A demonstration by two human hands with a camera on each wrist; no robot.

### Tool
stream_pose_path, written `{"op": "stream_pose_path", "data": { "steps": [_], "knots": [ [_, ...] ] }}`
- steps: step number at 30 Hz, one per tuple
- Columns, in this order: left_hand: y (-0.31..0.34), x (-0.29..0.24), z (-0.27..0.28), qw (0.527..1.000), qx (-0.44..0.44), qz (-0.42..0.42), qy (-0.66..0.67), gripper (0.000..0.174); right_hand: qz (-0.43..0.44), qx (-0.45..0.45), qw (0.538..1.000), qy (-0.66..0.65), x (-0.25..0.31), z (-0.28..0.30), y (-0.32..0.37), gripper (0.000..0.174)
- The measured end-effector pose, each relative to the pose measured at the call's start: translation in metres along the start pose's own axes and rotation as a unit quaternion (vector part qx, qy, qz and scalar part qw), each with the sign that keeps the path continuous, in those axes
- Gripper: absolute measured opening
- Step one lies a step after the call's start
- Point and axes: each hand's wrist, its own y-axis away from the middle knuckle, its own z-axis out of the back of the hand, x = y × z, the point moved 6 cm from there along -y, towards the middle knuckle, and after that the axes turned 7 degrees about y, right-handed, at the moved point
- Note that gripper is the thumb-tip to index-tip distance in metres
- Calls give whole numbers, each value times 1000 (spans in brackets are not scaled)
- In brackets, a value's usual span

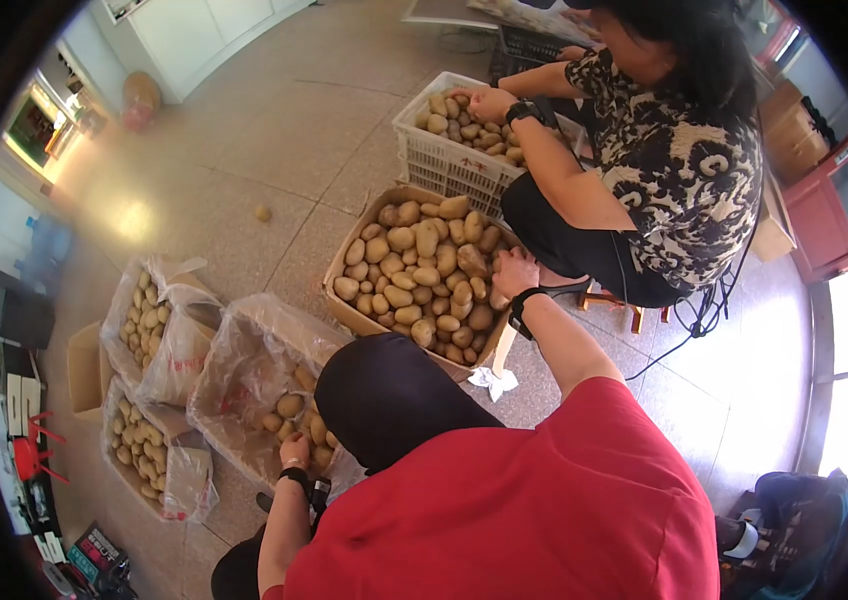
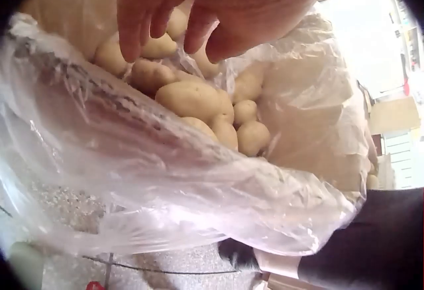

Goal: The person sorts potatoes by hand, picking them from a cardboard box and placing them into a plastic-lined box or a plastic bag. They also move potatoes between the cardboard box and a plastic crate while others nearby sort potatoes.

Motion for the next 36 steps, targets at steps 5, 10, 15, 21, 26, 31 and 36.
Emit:
{"op": "stream_pose_path", "data": {
  "steps": [5, 10, 15, 21, 26, 31, 36],
  "knots": [
    [-25, 1, -24, 987, 32, 10, 154, 35, -33, 24, 999, 36, -3, -2, -7, 44],
    [6, -44, -27, 886, 156, 109, 422, 38, -38, 27, 998, 35, -3, 4, -6, 47],
    [29, -82, -28, 805, 246, 131, 523, 39, 1, 47, 997, 53, 3, 15, 0, 52],
    [29, -106, -23, 758, 299, 82, 573, 37, 35, -55, 998, -8, 19, 32, 5, 44],
    [50, -153, -2, 676, 331, 98, 651, 40, 148, 72, 949, -269, 112, 86, 20, 51],
    [85, -220, 37, 602, 354, 31, 715, 40, 310, 286, 771, -478, 220, 140, 55, 37],
    [71, -222, 51, 476, 322, 18, 818, 37, 355, 323, 748, -459, 240, 137, 57, 25]
  ]
}}
